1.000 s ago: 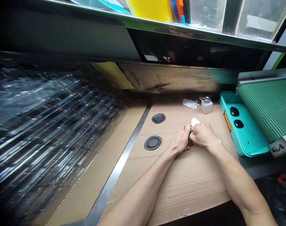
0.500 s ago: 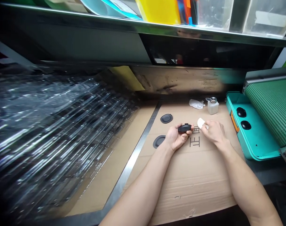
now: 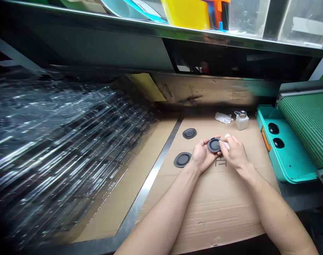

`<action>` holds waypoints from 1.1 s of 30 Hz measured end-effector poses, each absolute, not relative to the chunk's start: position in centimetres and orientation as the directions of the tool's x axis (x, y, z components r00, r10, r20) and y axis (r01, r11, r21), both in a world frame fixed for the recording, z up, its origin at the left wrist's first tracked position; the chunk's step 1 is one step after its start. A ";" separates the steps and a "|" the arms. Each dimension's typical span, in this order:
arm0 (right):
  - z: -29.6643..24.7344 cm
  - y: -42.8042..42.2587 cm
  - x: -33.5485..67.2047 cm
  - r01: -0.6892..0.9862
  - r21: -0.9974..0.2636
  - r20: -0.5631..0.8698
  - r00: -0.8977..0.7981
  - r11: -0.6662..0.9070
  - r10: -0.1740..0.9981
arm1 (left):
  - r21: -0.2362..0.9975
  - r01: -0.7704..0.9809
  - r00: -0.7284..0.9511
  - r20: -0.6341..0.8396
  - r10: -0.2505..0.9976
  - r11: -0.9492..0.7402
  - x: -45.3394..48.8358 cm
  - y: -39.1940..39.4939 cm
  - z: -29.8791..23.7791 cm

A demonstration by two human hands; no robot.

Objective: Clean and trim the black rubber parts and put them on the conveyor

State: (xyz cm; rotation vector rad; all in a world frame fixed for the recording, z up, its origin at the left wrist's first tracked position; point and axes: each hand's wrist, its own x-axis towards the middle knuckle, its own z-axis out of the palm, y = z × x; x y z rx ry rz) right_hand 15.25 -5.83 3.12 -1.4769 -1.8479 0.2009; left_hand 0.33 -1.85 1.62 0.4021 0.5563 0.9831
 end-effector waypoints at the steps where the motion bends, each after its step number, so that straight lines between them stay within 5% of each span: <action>1: 2.8 -5.8 14.9 0.779 -0.532 0.445 -0.075 0.331 0.892 | 0.552 -0.672 0.433 -0.247 0.867 0.493 0.6 -2.0 1.6; 7: 1.4 -5.3 13.6 0.852 -0.441 0.512 -0.020 0.283 0.859 | 0.581 -0.678 0.428 -0.184 0.885 0.449 2.1 -2.8 1.5; 12: 1.7 -5.6 13.9 0.817 -0.370 0.448 -0.259 0.442 0.856 | 0.570 -0.707 0.366 -0.212 0.906 0.419 1.7 -2.7 1.3; 18: 2.6 -5.6 14.6 0.929 -0.258 0.461 -0.123 0.266 0.879 | 0.575 -0.692 0.375 -0.230 0.898 0.436 2.4 -3.0 1.8; 24: 2.6 -5.6 13.8 0.892 -0.223 0.432 -0.270 0.392 0.861 | 0.563 -0.711 0.343 -0.244 0.907 0.421 2.2 -3.2 2.1; 33: 3.6 -5.5 16.9 0.991 -0.130 0.342 0.075 -0.032 0.937 | 0.613 -0.671 0.346 -0.239 0.907 0.417 1.0 -2.6 2.5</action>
